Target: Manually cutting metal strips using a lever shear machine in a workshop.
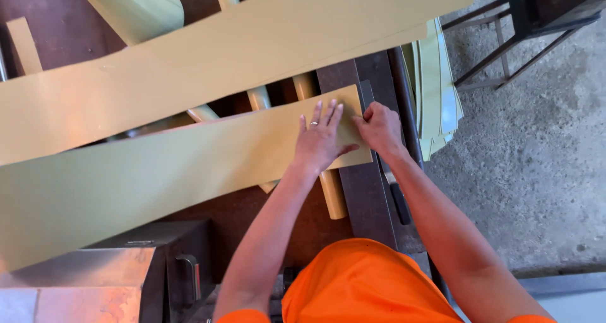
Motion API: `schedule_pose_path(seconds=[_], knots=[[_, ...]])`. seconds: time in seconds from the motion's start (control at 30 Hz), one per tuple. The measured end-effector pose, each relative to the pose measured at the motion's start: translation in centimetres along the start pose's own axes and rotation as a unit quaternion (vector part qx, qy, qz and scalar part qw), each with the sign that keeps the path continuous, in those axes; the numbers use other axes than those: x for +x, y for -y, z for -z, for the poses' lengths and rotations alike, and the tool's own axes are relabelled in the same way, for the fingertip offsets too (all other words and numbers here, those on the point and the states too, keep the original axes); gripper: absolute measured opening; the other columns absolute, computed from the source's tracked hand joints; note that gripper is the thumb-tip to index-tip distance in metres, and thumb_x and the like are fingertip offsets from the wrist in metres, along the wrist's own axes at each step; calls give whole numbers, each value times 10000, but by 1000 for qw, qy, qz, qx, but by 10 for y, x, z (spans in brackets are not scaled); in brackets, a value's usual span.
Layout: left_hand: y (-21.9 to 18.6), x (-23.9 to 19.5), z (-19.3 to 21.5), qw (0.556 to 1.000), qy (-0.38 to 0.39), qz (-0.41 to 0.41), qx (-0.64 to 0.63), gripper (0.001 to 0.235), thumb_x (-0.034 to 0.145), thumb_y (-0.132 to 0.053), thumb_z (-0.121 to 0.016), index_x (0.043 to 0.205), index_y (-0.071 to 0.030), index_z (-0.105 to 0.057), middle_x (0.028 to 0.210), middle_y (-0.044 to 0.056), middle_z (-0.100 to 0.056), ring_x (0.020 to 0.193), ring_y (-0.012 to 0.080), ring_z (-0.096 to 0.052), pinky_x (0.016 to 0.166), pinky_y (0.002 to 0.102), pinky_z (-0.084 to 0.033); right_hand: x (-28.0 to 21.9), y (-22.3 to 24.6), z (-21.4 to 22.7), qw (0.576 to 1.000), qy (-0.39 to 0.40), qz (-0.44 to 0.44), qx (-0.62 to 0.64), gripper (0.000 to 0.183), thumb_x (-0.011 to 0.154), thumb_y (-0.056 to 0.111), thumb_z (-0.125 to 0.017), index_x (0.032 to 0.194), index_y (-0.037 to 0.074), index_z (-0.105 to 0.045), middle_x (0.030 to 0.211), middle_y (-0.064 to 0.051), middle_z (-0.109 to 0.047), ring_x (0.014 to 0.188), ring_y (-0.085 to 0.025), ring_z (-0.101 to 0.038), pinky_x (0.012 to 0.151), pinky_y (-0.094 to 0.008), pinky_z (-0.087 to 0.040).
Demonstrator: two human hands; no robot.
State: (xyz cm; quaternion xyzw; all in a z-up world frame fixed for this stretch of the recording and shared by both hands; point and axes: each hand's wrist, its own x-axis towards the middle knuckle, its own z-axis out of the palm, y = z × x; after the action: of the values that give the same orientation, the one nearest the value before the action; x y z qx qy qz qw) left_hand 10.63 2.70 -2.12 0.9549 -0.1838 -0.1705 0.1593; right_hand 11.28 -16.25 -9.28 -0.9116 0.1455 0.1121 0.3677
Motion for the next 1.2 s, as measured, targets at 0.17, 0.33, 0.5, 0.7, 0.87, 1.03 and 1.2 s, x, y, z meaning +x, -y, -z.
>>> schedule_pose_path(seconds=[0.17, 0.33, 0.5, 0.7, 0.87, 1.03, 1.2], knots=[[-7, 9, -35, 996, 62, 8, 61, 1300, 671, -710, -777, 1630, -117, -130, 1721, 19, -90, 1590, 236, -92, 1271, 614, -66, -26, -21, 23, 999, -26, -31, -30, 403, 870, 431, -824, 898, 41, -722, 809, -169, -732, 780, -330, -716, 727, -439, -560], [-5, 18, -36, 993, 91, 9, 74, 1339, 656, -750, -750, 1621, -102, -85, 1720, 25, -16, 1587, 222, -31, 1264, 602, -21, -85, -104, 15, 990, 56, -100, -85, 557, 900, 524, -765, 1054, -4, -673, 980, -231, -725, 943, -397, -702, 808, -478, -552], [-6, 13, -48, 994, 81, -17, 77, 1339, 662, -748, -745, 1638, -119, -80, 1728, 12, -14, 1588, 223, -22, 1271, 596, -26, -130, -186, -41, 991, 81, -70, -76, 472, 979, 429, -694, 1082, -28, -640, 1014, -301, -716, 1042, -483, -665, 868, -540, -530], [-7, 5, -50, 993, 79, -42, 71, 1361, 637, -798, -712, 1636, -172, -30, 1716, -13, 16, 1574, 204, 12, 1268, 570, 19, -155, -136, 29, 959, 71, -179, 210, 396, 956, 403, -687, 911, 12, -646, 674, -69, -595, 548, -184, -557, 473, -361, -465], [-19, -9, -43, 987, 129, -30, 91, 1425, 595, -826, -729, 1639, -172, -14, 1724, -21, 31, 1587, 210, 39, 1281, 561, 36, -191, -142, 52, 888, 17, -175, 425, 577, 1040, 559, -532, 720, 82, -479, 522, -6, -428, 377, -106, -395, 348, -285, -307], [-9, -7, -58, 991, 102, -47, 79, 1414, 595, -815, -734, 1640, -165, -39, 1730, -12, 19, 1592, 214, 34, 1278, 562, 37, -235, -157, 23, 919, 109, -235, 295, 485, 998, 532, -569, 737, 125, -605, 555, 29, -454, 440, -76, -409, 372, -279, -337], [-11, -9, -52, 989, 116, -40, 88, 1395, 622, -807, -736, 1643, -162, -39, 1722, 2, 23, 1582, 218, 39, 1274, 559, 42, -246, -170, 21, 875, 107, -303, 363, 583, 991, 571, -549, 712, 62, -491, 528, -29, -423, 401, -142, -389, 369, -322, -302]])
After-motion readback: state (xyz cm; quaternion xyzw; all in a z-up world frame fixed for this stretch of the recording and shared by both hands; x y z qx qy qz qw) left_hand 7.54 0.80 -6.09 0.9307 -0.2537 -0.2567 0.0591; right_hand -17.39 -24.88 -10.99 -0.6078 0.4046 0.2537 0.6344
